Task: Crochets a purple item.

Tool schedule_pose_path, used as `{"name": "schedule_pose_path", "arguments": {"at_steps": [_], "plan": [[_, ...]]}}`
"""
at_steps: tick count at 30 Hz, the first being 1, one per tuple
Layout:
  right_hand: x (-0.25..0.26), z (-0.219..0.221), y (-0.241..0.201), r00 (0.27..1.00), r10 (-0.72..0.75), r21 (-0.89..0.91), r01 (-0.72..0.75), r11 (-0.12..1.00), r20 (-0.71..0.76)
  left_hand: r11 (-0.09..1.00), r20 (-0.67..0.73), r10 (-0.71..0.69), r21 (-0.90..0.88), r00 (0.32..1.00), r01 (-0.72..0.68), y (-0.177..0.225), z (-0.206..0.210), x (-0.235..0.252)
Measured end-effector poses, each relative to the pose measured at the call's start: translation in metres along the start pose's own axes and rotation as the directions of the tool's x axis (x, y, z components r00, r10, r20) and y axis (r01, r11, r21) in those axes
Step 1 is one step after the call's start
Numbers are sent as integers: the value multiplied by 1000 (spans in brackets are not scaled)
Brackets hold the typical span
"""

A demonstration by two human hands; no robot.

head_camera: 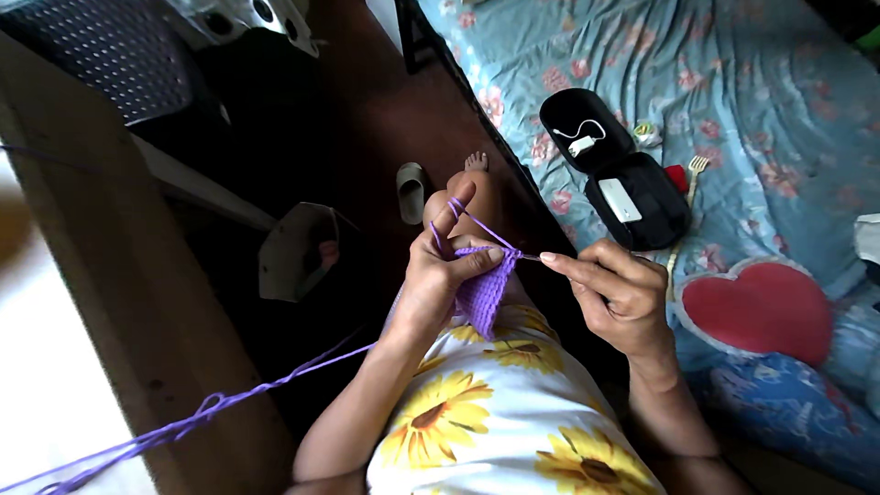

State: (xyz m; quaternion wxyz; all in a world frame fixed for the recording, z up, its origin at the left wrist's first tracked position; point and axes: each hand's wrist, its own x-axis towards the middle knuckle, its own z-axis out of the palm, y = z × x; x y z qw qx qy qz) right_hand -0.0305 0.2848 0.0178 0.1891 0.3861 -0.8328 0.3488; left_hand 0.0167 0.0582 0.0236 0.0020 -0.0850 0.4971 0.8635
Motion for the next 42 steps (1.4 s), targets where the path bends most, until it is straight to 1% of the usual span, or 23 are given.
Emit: {"name": "schedule_pose_path", "arguments": {"at_steps": [10,13,18,21,23,25,26,28,29,30,31,32,33,34,35,36,37,38,39,40,42], "plan": [[-1,2,-3,1000,-26,-73,25,997,-10,1000,0,-2,16,1000,2,-3,0,1],[-1,4,-2,1000,-15,-30,15,999,-9,1000,12,-9,10,1000,9,-3,0,0],[-4,5,2,998,52,132,-55,990,23,998,20,-43,-35,999,44,-4,-1,1],[-5,8,0,995,99,178,-100,979,19,1000,10,28,12,1000,-29,-7,1,0],[-6,11,-2,991,132,235,-131,963,13,982,9,154,109,988,-154,-11,4,-1],[-6,15,-7,987,163,261,-157,953,1,908,43,346,236,937,-346,-21,6,-2],[-6,17,-11,983,182,259,-175,950,-5,835,79,455,308,887,-456,-27,6,-2],[-4,22,-21,966,258,277,-245,929,-13,637,173,649,409,741,-654,-42,5,1],[-2,23,-26,951,311,322,-294,900,0,539,211,714,443,668,-716,-49,4,3],[1,23,-31,931,364,401,-348,848,39,468,238,753,461,613,-754,-53,3,4],[4,23,-33,907,408,503,-401,766,101,432,248,776,462,580,-775,-57,3,5],[7,23,-34,882,443,602,-442,665,159,438,241,783,442,574,-783,-58,4,5],[9,24,-34,866,461,672,-460,580,195,490,219,768,405,602,-772,-57,6,4],[9,25,-33,870,453,704,-444,555,192,578,183,727,358,662,-733,-54,7,1],[6,25,-31,899,415,689,-391,610,143,686,135,658,300,741,-663,-48,9,-2],[3,25,-27,936,347,624,-308,718,63,794,96,556,234,826,-561,-40,9,-5],[0,26,-21,964,266,523,-215,825,-24,876,74,446,168,892,-452,-31,8,-6],[-3,26,-16,979,182,398,-131,908,-94,926,71,353,113,933,-359,-23,6,-6],[-4,24,-11,985,113,286,-71,956,-133,956,77,277,77,958,-283,-16,4,-6],[-6,23,-7,987,57,210,-24,977,-153,975,88,211,51,973,-216,-11,2,-6],[-5,21,-4,985,-25,120,46,992,-173,993,113,121,2,986,-122,-3,-2,-5]]}}
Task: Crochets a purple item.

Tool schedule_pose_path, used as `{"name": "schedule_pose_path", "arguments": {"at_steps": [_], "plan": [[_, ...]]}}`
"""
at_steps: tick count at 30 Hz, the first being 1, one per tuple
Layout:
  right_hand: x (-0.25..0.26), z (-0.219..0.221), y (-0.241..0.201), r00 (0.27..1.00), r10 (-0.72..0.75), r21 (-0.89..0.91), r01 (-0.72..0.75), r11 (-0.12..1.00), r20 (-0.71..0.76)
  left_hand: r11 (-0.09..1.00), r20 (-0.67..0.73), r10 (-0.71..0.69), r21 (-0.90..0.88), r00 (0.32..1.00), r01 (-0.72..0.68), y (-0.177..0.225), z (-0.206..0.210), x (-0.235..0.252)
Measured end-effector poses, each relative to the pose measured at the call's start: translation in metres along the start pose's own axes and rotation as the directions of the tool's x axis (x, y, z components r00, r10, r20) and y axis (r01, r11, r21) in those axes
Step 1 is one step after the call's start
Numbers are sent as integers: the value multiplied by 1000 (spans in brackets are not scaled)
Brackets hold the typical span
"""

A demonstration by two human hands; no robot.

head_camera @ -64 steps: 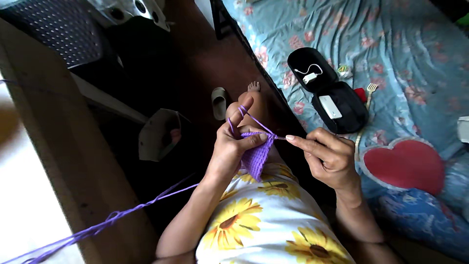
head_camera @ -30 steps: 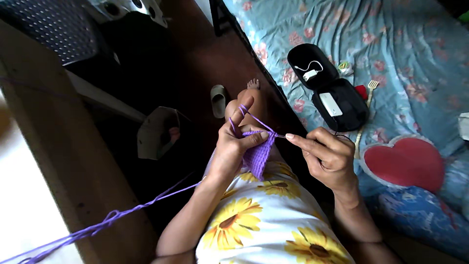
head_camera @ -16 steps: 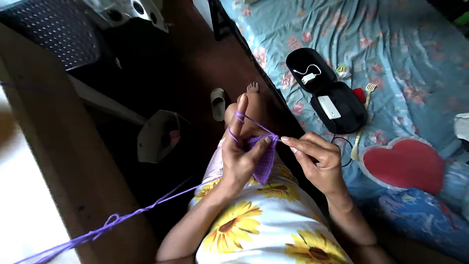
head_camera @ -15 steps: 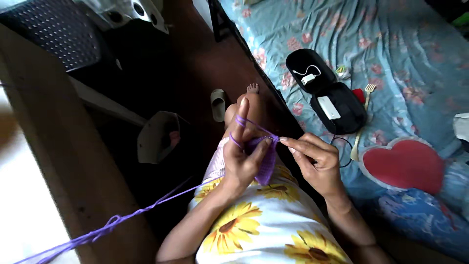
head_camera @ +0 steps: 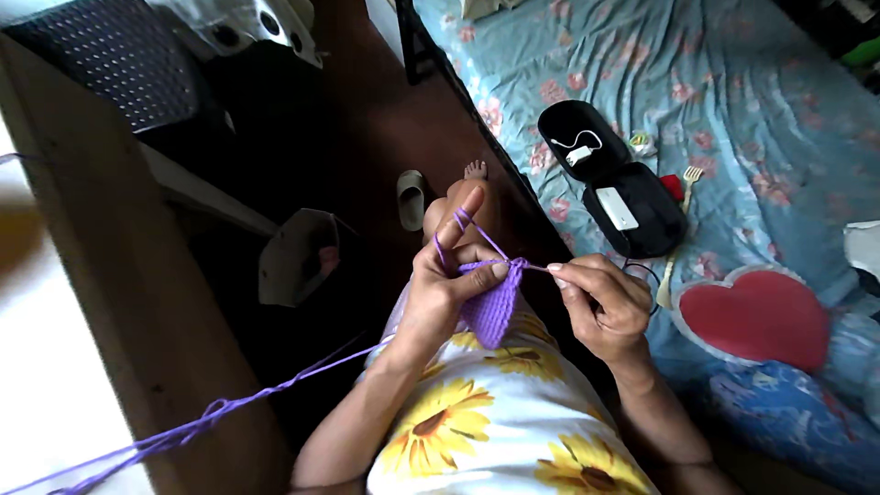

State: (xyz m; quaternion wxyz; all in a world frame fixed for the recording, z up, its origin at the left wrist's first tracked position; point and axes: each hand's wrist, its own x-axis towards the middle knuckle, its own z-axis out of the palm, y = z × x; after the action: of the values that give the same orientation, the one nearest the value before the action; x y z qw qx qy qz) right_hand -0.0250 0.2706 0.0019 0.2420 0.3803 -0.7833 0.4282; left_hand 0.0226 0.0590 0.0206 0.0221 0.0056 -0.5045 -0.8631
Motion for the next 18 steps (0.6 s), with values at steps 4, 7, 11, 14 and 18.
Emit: {"name": "schedule_pose_path", "arguments": {"at_steps": [4,7,11,14,18], "plan": [[1,0,3,996,-87,-88,85,992,-11,995,28,-78,-62,997,80,5,-7,3],[0,2,4,994,-109,-120,107,987,-10,990,40,-114,-84,993,117,6,-12,6],[-1,-1,7,993,-120,-109,119,987,3,978,93,-164,-116,982,174,6,-20,9],[-5,-3,9,997,-78,-6,78,997,27,964,131,-198,-153,971,217,7,-24,10],[-5,-7,9,987,115,293,-144,945,111,980,159,-168,-79,973,182,6,-23,10]]}}
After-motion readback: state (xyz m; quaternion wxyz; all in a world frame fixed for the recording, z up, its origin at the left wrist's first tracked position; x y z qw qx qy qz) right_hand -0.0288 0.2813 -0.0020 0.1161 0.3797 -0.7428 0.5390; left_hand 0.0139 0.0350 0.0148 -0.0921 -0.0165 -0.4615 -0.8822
